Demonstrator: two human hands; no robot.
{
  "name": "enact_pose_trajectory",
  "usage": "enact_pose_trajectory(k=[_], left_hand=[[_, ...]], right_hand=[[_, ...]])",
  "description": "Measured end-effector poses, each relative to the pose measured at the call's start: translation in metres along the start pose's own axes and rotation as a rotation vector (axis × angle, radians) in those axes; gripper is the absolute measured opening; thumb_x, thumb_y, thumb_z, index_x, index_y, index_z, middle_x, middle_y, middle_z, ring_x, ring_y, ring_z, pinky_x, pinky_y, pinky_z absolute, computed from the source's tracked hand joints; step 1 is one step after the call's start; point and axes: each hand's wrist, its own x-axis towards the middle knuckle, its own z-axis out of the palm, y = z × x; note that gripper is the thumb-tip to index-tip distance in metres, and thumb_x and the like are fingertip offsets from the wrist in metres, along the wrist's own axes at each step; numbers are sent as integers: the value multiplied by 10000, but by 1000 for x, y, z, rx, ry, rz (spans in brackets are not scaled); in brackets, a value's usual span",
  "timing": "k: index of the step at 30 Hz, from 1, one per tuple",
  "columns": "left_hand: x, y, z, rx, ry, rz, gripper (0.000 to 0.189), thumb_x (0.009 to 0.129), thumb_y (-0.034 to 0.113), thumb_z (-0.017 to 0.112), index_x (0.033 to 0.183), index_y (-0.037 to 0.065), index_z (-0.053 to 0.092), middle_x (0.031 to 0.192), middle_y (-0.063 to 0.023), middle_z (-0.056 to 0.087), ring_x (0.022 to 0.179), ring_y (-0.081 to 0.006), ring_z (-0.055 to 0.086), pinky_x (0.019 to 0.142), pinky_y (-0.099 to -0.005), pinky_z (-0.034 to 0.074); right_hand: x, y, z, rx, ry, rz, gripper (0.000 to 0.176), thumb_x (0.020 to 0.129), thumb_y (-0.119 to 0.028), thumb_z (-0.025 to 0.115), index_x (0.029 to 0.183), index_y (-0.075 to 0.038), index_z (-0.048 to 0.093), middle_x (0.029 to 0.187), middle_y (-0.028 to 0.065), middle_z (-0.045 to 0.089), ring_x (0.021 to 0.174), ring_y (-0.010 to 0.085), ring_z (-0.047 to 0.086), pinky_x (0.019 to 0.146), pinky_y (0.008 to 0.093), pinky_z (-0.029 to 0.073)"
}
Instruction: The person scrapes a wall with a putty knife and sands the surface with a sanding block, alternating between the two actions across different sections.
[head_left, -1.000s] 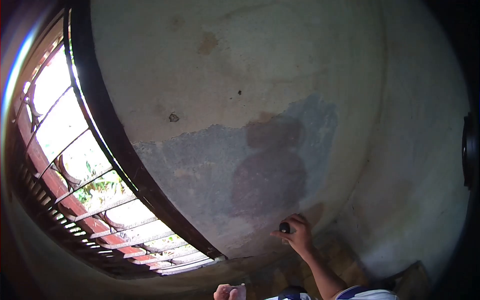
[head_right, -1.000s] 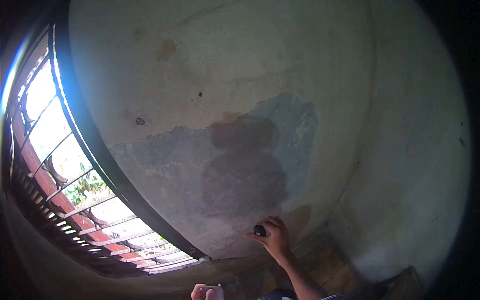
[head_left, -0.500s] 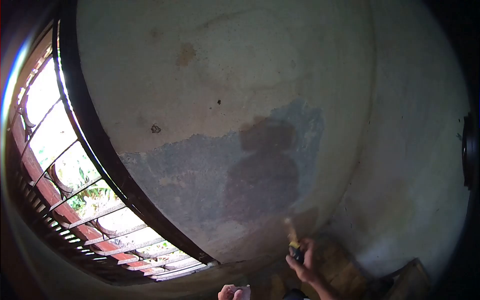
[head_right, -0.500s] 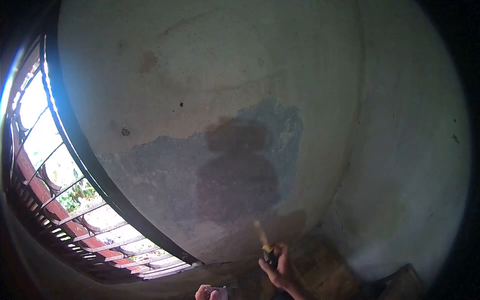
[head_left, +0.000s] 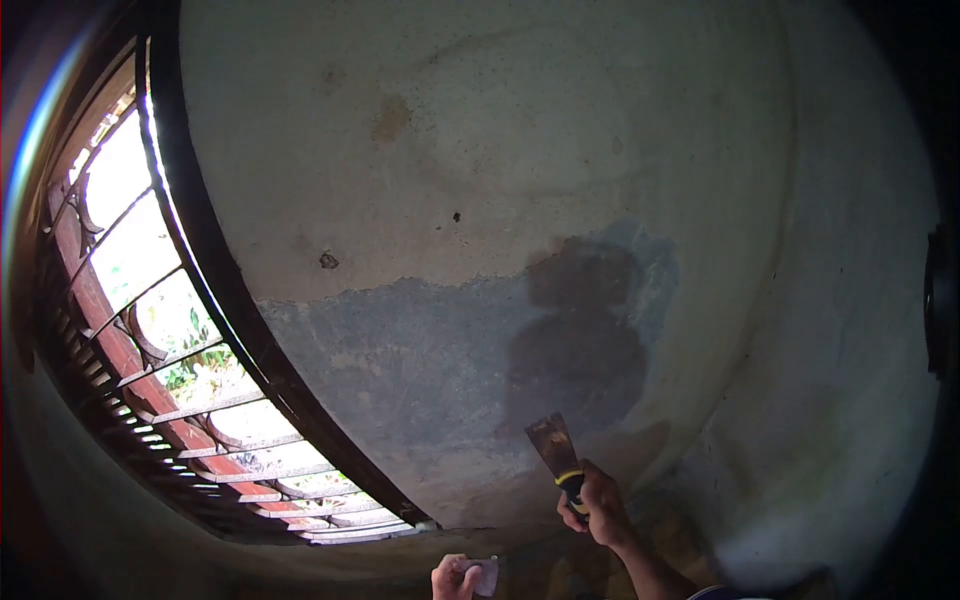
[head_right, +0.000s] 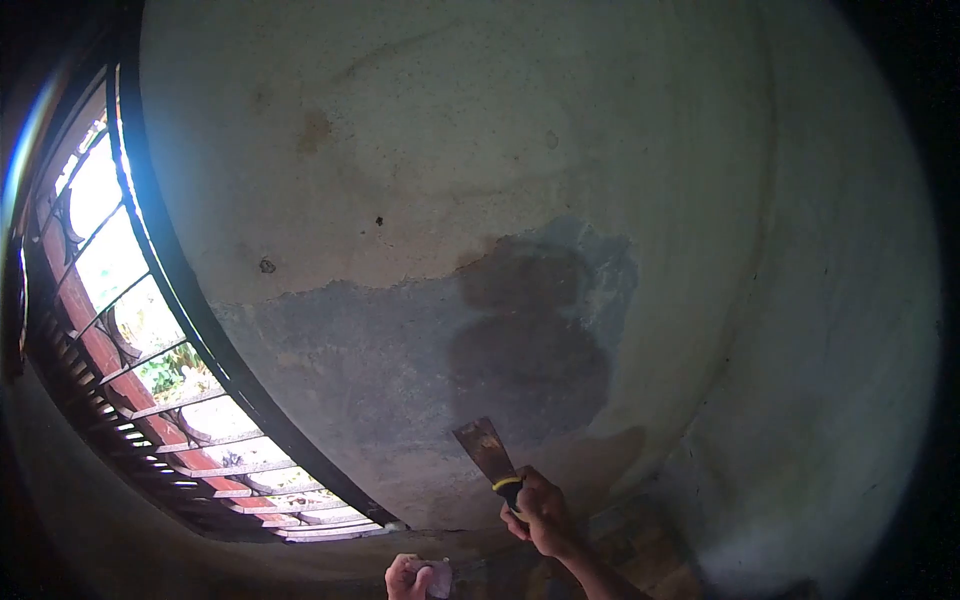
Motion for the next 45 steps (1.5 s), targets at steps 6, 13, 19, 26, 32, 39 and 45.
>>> enact_pose_trajectory(k=[6,13,19,26,32,39,45], left_hand=[[8,15,7,-139,61,62,219,905,-7,610,1112,10,542,846,-10,629,737,-64,578,624,-209,482],[-11,-10,9,-139,-2,68,228,901,-10,627,1111,5,538,834,-16,625,735,-67,577,631,-221,491],[-6,16,7,-137,-1,108,235,888,-33,624,1107,-9,541,851,-30,640,761,-79,593,659,-222,498],[-25,-27,-8,-150,74,5,183,906,-22,610,1068,30,542,849,9,556,788,-59,533,659,-207,449],[-21,2,-2,-155,33,32,196,902,-17,618,1079,33,552,818,15,568,750,-61,549,631,-213,463],[-22,1,-4,-104,53,39,185,893,3,638,1058,24,557,814,14,541,743,-62,517,639,-215,449],[-40,-17,-14,-191,86,-53,145,902,-24,600,1026,38,557,840,17,556,781,-57,513,675,-211,442]], right_hand=[[-8,-24,18,54,-81,55,406,1029,-357,431,1036,38,521,697,72,541,480,99,483,421,236,391],[38,-102,42,-185,184,56,365,1034,-348,409,896,-32,530,628,8,507,391,74,421,357,241,317],[79,-107,44,-196,180,-33,439,1022,-444,409,847,-50,493,601,9,481,358,72,391,315,241,255],[6,-69,42,-75,253,241,440,1018,-437,422,828,-45,491,587,15,478,344,75,376,305,235,258],[95,-115,51,-183,141,7,458,1003,-463,456,838,-40,520,592,6,492,356,77,405,317,239,278],[45,-55,47,139,136,76,341,1013,-352,468,1033,-15,518,680,45,521,427,93,471,335,230,316],[19,-44,58,140,119,-26,262,995,-222,499,1138,-2,506,752,53,537,462,87,488,336,217,325]])
